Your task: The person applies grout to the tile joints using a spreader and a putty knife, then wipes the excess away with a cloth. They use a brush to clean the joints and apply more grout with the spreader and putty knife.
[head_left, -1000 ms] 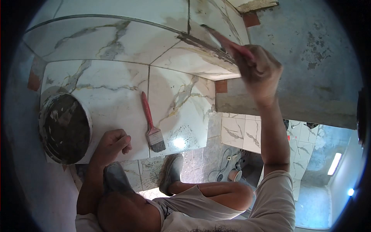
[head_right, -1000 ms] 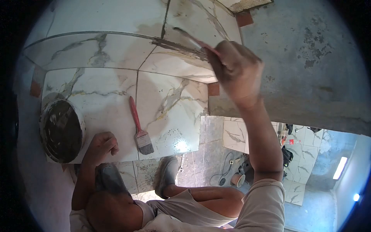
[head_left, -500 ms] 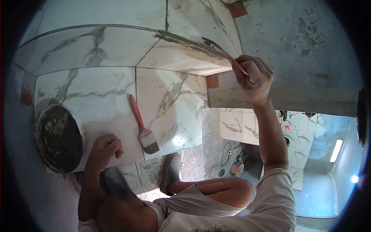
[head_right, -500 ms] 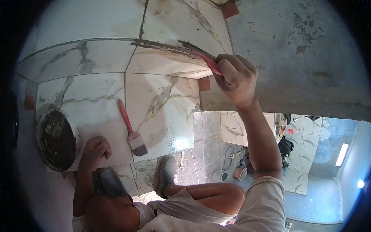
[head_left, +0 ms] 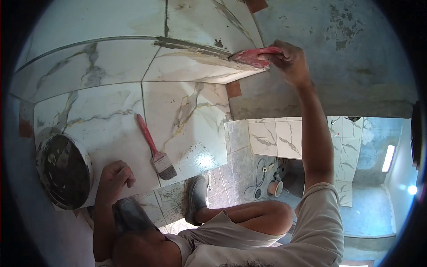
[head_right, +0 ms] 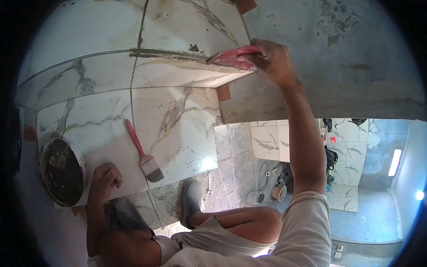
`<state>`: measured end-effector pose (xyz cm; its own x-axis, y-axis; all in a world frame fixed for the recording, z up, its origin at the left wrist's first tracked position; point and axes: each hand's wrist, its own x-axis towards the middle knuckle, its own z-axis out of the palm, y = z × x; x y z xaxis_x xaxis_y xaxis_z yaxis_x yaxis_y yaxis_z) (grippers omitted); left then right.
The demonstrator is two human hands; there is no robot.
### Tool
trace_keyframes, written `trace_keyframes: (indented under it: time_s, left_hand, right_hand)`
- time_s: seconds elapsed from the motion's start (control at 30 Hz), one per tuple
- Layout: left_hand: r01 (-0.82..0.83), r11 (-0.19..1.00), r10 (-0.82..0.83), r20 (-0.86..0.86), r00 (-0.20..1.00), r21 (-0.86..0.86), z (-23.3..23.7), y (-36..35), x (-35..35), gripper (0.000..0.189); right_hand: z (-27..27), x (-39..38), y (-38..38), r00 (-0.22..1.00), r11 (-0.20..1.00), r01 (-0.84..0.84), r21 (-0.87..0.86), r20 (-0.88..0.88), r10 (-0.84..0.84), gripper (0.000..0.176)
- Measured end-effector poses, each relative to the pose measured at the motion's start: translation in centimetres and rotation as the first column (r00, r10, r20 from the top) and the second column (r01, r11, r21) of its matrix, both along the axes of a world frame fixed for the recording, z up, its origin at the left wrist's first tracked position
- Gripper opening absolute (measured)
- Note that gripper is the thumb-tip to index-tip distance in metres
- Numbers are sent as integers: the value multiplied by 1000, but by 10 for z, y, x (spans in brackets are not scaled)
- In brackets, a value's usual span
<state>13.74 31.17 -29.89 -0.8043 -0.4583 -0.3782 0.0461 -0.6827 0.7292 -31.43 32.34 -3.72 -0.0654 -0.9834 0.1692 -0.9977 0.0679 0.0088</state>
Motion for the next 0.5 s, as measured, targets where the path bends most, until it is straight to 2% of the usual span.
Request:
trace_keyframes:
  time_s: [0.1, 0.17, 0.2, 0.27, 0.3, 0.37, 0.4, 0.47, 0.5]
  left_hand:
    - [1, 1000, -1, 2, 1000, 3, 2, -1, -1, 21]
    - [-3, 1000, 3, 1, 1000, 13, 3, -1, -1, 21]
    - [-12, 1000, 12, -3, 1000, 17, 3, 0, -1, 21]
    - [-16, 1000, 17, -15, 1000, 17, 3, 0, -2, 21]
    - [-23, 1000, 23, -19, 1000, 22, 1, 1, -2, 21]
    - [-28, 999, 29, -26, 999, 25, -1, 1, -1, 21]
    - [-20, 1000, 20, -13, 1000, 22, -1, 1, -1, 22]
    - [-9, 1000, 9, 3, 1000, 15, -1, 1, 0, 22]
    - [-3, 1000, 3, 8, 1000, -7, 1, 1, 1, 23]
  right_hand:
    - [21, -11, 8, 998, 997, -66, -45, 4, 66, 15]
    - [41, -13, 10, 984, 993, 73, -90, 170, -57, 13]
    - [40, -11, 12, 984, 993, 74, -93, 167, -58, 13]
    - [29, -1, 22, 918, 998, 15, 69, 395, -41, 14]
    - [21, 4, 24, 920, 998, 17, 66, 390, -41, 14]
    - [2, 14, 25, 992, 992, -15, 128, 127, -1, 13]
    - [-6, 14, 23, 992, 992, -15, 126, 124, -1, 13]
    - [-20, 11, 21, 976, 984, -179, -23, -131, 174, 14]
    - [-23, 9, 24, 977, 984, -178, -27, -128, 173, 14]
